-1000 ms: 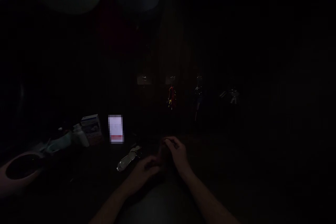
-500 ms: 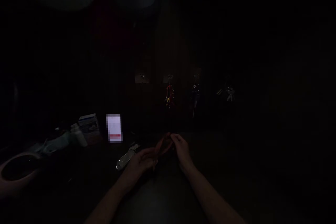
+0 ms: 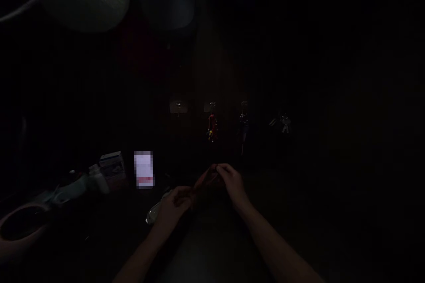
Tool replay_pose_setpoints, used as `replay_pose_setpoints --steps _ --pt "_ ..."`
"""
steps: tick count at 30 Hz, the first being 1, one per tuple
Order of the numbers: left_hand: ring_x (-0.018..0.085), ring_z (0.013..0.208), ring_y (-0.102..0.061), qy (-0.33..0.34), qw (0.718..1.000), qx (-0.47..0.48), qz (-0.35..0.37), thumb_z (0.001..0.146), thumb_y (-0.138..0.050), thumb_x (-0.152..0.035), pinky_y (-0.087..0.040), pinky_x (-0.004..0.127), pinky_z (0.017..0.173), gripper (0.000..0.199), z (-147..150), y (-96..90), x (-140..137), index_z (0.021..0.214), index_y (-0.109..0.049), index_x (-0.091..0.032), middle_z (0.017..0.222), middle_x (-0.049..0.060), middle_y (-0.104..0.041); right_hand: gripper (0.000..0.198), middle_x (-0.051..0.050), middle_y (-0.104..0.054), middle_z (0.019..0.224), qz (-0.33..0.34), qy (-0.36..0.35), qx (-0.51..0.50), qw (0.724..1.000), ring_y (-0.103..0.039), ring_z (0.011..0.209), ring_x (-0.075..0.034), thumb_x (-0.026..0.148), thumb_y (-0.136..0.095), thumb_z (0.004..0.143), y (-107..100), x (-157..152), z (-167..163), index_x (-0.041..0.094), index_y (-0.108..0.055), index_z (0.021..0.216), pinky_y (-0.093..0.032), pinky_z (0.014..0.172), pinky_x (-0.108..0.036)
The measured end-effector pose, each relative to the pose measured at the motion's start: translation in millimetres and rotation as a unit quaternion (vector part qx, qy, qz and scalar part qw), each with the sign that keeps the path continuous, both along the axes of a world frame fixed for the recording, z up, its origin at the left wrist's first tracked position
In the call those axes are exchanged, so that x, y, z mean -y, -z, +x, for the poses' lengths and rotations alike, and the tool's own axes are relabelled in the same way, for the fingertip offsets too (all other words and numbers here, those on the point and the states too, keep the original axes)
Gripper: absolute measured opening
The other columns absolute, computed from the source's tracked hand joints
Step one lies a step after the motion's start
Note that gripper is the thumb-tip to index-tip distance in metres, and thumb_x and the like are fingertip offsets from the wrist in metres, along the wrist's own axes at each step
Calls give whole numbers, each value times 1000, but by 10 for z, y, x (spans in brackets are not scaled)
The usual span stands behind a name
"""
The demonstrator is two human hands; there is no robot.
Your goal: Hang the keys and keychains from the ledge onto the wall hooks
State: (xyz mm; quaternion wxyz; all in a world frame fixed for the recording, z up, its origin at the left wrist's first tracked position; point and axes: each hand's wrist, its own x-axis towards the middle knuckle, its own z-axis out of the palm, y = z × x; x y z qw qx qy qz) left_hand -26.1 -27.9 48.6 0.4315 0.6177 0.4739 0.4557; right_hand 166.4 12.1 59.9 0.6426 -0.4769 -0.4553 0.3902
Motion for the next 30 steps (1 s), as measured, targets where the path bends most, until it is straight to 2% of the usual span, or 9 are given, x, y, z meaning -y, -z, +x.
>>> replay_pose_setpoints --steps 4,9,16,20,25,30 --pt "21 91 -66 2 1000 -8 24 73 -56 -25 -51 32 80 24 68 -32 -110 96 -62 -22 97 3 -71 24 2 -63 62 47 -26 38 998 -59 61 -15 42 -64 68 -296 -54 21 19 -65 75 -44 57 -24" --pt "18 90 -64 2 991 77 109 72 -53 -19 -49 31 80 20 238 -78 -297 91 -56 -20 91 2 -67 21 2 -64 67 115 -11 100 988 -59 64 -14 38 -63 70 -683 -206 74 19 -66 77 -45 60 -24" --pt "17 112 -52 89 969 38 226 81 -44 -13 -39 32 97 33 425 -459 -419 106 -63 -25 119 2 -57 20 0 -66 72 203 -11 143 969 -60 65 -14 35 -62 71 -1132 -472 151 17 -65 80 -46 60 -25" --pt "16 116 -49 87 959 38 268 84 -44 -14 -37 32 100 37 510 -677 -558 116 -58 -27 125 2 -54 18 -1 -67 73 250 16 178 952 -60 67 -15 33 -60 73 -1371 -603 212 17 -65 80 -46 64 -26" --pt "18 117 -49 32 953 44 299 82 -50 -17 -37 34 100 38 608 -793 -829 119 -55 -27 125 4 -52 18 0 -66 71 264 45 215 939 -60 66 -15 33 -59 73 -1498 -879 310 17 -65 79 -46 63 -26" --pt "19 113 -51 -14 958 38 285 81 -50 -17 -38 35 98 36 681 -660 -1094 116 -56 -24 122 5 -54 17 2 -61 65 245 59 231 940 -58 60 -14 33 -59 72 -1411 -1035 318 18 -62 81 -44 56 -24"
